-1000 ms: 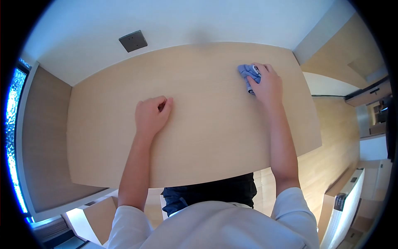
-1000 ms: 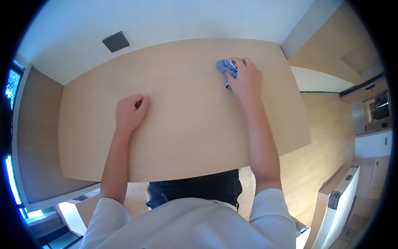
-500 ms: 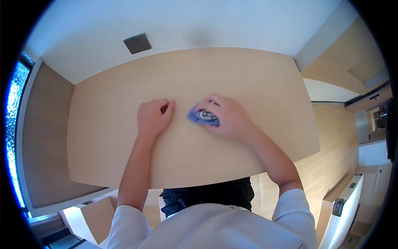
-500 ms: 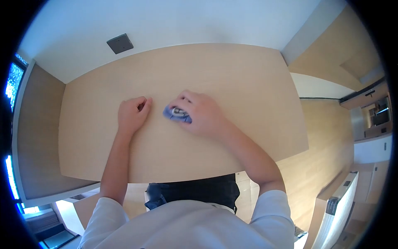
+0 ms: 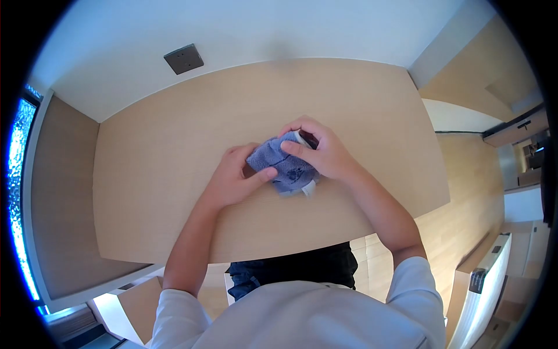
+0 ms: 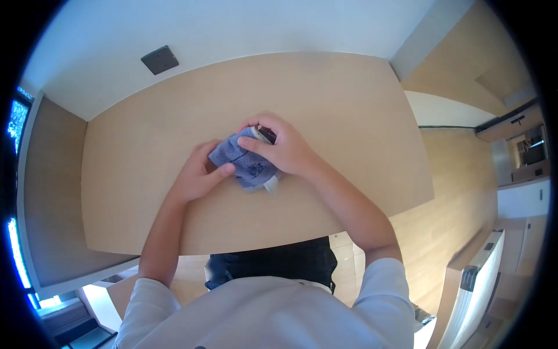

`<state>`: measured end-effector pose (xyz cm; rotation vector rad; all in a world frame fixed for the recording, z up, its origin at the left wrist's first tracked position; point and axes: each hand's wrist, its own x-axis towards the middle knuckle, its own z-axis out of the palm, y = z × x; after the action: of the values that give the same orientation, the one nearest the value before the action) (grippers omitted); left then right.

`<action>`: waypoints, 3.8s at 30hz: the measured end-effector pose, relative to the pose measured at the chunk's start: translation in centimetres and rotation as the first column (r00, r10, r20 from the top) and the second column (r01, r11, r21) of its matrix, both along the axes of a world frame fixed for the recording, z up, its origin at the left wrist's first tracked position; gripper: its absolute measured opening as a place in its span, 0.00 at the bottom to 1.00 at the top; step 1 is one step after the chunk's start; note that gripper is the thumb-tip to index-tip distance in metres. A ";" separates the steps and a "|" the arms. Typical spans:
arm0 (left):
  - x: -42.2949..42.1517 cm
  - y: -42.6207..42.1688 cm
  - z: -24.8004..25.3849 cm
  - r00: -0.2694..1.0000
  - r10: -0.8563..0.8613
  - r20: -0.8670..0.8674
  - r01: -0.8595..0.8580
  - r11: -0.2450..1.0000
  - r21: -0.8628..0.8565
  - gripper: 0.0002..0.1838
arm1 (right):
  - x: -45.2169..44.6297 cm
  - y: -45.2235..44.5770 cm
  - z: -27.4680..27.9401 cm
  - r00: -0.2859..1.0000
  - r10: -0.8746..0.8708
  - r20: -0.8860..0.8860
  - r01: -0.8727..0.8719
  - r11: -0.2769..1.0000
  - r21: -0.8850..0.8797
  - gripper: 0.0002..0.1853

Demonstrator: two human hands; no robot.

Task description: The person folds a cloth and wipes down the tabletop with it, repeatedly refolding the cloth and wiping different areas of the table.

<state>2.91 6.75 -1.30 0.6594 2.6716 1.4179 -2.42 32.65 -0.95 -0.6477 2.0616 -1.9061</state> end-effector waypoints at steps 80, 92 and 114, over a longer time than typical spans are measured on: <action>-1.2 -0.3 -1.1 0.911 0.282 0.302 -0.368 0.887 0.280 0.20 | 4.2 -1.4 2.0 0.864 0.490 -0.115 -0.247 0.612 0.752 0.26; -1.2 -0.3 -1.0 0.908 0.297 0.295 -0.375 0.890 0.259 0.21 | -2.7 3.6 2.2 0.919 -0.065 -0.390 0.360 0.545 0.757 0.27; -1.4 -0.3 -1.4 0.925 0.290 0.246 -0.352 0.897 0.267 0.22 | -0.4 2.2 0.8 0.828 0.234 -0.510 0.353 0.488 0.798 0.21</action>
<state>1.50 6.48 -2.71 0.0659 2.5064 1.8928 -2.85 34.86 -0.15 -0.8885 3.0185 -0.3626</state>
